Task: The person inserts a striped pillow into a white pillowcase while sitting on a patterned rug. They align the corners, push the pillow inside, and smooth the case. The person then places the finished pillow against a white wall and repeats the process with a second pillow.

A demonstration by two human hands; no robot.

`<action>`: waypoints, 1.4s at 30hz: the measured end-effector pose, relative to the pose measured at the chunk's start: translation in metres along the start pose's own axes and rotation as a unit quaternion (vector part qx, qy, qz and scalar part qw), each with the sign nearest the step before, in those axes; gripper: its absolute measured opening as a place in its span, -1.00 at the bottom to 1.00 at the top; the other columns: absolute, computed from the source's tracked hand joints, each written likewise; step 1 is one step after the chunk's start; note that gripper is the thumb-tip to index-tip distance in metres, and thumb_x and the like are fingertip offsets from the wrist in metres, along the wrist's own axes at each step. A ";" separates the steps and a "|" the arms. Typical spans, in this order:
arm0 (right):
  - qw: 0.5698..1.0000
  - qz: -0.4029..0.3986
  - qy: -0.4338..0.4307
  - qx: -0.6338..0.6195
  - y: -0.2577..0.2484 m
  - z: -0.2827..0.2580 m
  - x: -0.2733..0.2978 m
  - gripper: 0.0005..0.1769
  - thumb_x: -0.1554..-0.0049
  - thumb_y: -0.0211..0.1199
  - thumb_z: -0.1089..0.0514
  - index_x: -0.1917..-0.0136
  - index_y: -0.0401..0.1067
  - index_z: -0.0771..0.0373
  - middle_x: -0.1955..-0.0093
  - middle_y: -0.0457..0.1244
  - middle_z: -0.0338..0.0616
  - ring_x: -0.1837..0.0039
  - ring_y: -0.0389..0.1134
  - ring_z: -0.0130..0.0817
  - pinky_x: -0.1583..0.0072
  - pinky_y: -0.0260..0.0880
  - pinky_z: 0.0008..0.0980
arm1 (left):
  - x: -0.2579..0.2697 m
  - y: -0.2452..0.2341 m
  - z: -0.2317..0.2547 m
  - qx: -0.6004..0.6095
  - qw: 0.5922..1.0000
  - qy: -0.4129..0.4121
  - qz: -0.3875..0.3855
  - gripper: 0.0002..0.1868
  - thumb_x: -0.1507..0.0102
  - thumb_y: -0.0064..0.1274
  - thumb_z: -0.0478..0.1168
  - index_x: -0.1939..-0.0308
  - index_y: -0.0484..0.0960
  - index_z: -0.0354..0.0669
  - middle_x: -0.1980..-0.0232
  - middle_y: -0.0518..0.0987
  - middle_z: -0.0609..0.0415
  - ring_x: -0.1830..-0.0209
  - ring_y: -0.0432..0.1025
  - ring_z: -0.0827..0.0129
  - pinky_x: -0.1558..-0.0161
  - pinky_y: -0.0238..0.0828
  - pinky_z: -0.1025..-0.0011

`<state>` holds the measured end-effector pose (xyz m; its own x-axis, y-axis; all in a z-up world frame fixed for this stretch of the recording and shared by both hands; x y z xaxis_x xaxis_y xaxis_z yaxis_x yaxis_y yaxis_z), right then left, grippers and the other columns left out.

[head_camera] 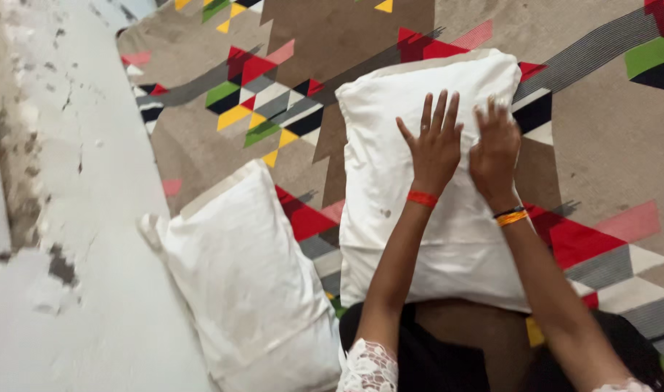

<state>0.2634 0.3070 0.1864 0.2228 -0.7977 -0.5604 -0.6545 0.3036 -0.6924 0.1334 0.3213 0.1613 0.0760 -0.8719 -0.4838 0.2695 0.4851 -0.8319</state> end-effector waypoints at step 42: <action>0.993 -0.094 -0.025 0.064 -0.030 -0.060 0.180 -0.38 -0.43 0.02 -0.03 -0.68 0.14 0.15 -0.79 -0.08 0.14 -0.81 -0.13 -0.01 -0.66 -0.35 0.34 | 0.184 -0.072 0.006 -0.016 0.998 -0.048 -0.034 -0.40 -0.50 -0.30 0.13 -0.64 0.08 0.38 -0.75 0.01 0.28 -0.78 -0.12 0.39 -0.64 -0.53 -0.38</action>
<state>0.2795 0.1233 0.1338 0.3693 -0.8209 -0.4356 -0.5020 0.2183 -0.8369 0.1340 0.1254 0.1336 0.1500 -0.9046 -0.3990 0.2467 0.4251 -0.8709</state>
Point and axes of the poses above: each hand's wrist, its own x-axis away from the middle knuckle, its own y-axis out of the palm, z = x × y, the point moved 8 cm from there along -x, towards the middle knuckle
